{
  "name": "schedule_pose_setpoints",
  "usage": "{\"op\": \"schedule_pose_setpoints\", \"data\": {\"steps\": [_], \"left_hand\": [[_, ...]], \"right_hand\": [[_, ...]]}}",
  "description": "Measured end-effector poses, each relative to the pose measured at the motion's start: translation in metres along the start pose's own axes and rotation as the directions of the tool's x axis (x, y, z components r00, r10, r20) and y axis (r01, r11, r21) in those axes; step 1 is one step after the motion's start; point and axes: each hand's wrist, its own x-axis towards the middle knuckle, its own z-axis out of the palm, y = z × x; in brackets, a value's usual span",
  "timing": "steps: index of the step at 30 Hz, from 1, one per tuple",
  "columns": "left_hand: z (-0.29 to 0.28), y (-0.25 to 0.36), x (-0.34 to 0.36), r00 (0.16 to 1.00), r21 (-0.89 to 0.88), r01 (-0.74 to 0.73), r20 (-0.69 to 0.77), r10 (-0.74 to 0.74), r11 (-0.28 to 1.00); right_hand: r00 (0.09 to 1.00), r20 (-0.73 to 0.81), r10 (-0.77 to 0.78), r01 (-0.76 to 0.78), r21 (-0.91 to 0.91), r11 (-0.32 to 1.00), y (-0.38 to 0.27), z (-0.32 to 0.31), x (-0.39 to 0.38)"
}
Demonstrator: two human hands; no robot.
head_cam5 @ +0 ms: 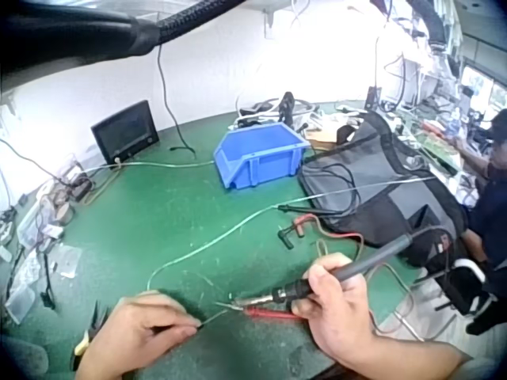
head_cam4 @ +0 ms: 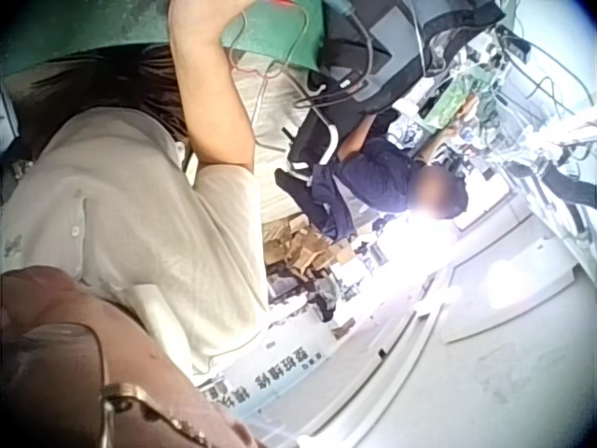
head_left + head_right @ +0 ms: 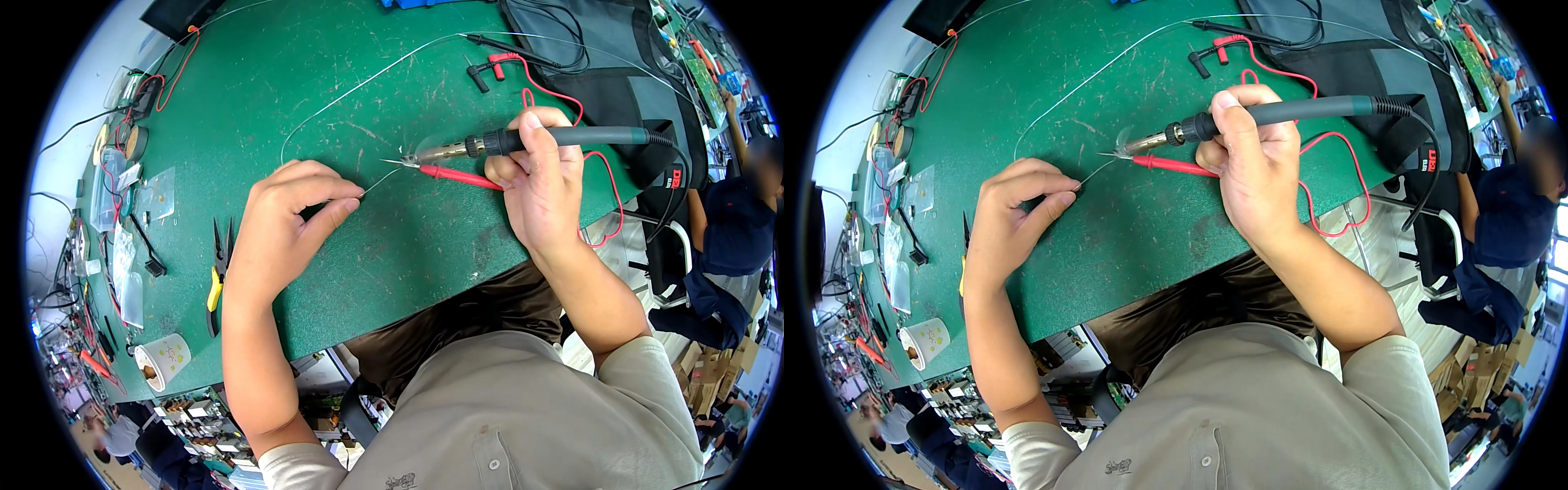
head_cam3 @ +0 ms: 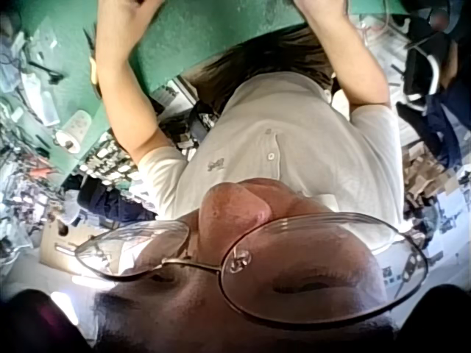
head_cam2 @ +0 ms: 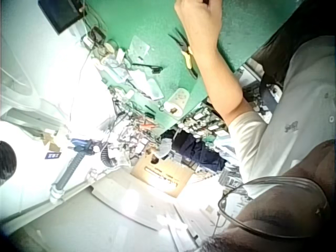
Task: The person holds a wire and uses a soldering iron to apply heat to the end of it while also holding a red probe.
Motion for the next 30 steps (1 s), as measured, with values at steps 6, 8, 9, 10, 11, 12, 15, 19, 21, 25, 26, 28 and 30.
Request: {"op": "schedule_pose_setpoints", "data": {"steps": [6, 8, 9, 10, 11, 12, 15, 19, 21, 25, 26, 28, 30], "left_hand": [[-0.0001, 0.0017, -0.0003, 0.999, -0.011, 0.032, -0.003, -0.032, 0.999], [-0.0005, 0.0011, -0.0012, 0.999, -0.009, 0.031, -0.003, -0.032, 0.999], [-0.0007, 0.0015, -0.0016, 0.999, -0.011, 0.034, -0.006, -0.034, 0.999], [-0.0007, 0.0021, -0.0012, 0.999, -0.013, 0.035, -0.009, -0.035, 0.999], [-0.0007, 0.0026, -0.0009, 0.999, -0.015, 0.036, -0.011, -0.037, 0.999], [-0.0009, 0.0027, -0.0008, 0.999, -0.018, 0.038, -0.006, -0.038, 0.999], [-0.0016, 0.0029, -0.0017, 0.999, -0.028, 0.039, -0.008, -0.040, 0.999], [-0.0033, 0.0047, -0.0036, 0.999, -0.012, 0.033, -0.023, -0.033, 0.999], [-0.0038, 0.0052, -0.0042, 0.999, 0.002, 0.038, -0.023, -0.038, 0.999], [-0.0024, 0.0052, -0.0048, 0.999, 0.000, 0.041, -0.032, -0.041, 0.999], [-0.0023, 0.0052, -0.0053, 0.999, -0.002, 0.038, -0.036, -0.038, 0.999], [-0.0026, 0.0052, -0.0060, 0.998, -0.019, 0.055, -0.029, -0.056, 0.998], [-0.0024, 0.0044, -0.0056, 0.998, -0.022, 0.049, -0.027, -0.050, 0.999]], "right_hand": [[1.000, -0.005, -0.002, 0.002, -0.010, 1.000, -0.0014, 0.0018, -0.0004], [1.000, -0.016, 0.002, -0.002, -0.009, 1.000, -0.0020, 0.0032, -0.0005], [1.000, -0.013, 0.002, -0.002, -0.007, 1.000, -0.0019, 0.0032, -0.0007], [1.000, -0.011, 0.002, -0.002, -0.006, 1.000, -0.0017, 0.0024, -0.0005], [1.000, -0.009, 0.002, -0.002, -0.005, 1.000, -0.0015, 0.0017, -0.0004], [1.000, -0.010, 0.003, -0.003, -0.003, 1.000, -0.0013, 0.0012, -0.0004], [1.000, -0.009, 0.005, -0.005, 0.004, 1.000, -0.0011, 0.0009, 0.0000], [1.000, -0.031, -0.007, 0.009, 0.070, 0.998, 0.0003, 0.0027, 0.0001], [0.999, -0.043, -0.010, 0.014, 0.102, 0.995, 0.0010, 0.0029, 0.0003], [0.999, -0.043, -0.004, 0.009, 0.102, 0.995, 0.0008, 0.0024, 0.0004], [0.999, -0.044, -0.002, 0.006, 0.100, 0.995, 0.0007, 0.0028, 0.0002], [0.999, -0.050, 0.003, 0.002, 0.101, 0.995, 0.0000, 0.0036, -0.0002], [0.999, -0.053, 0.001, 0.004, 0.101, 0.995, 0.0000, 0.0031, -0.0002]]}}
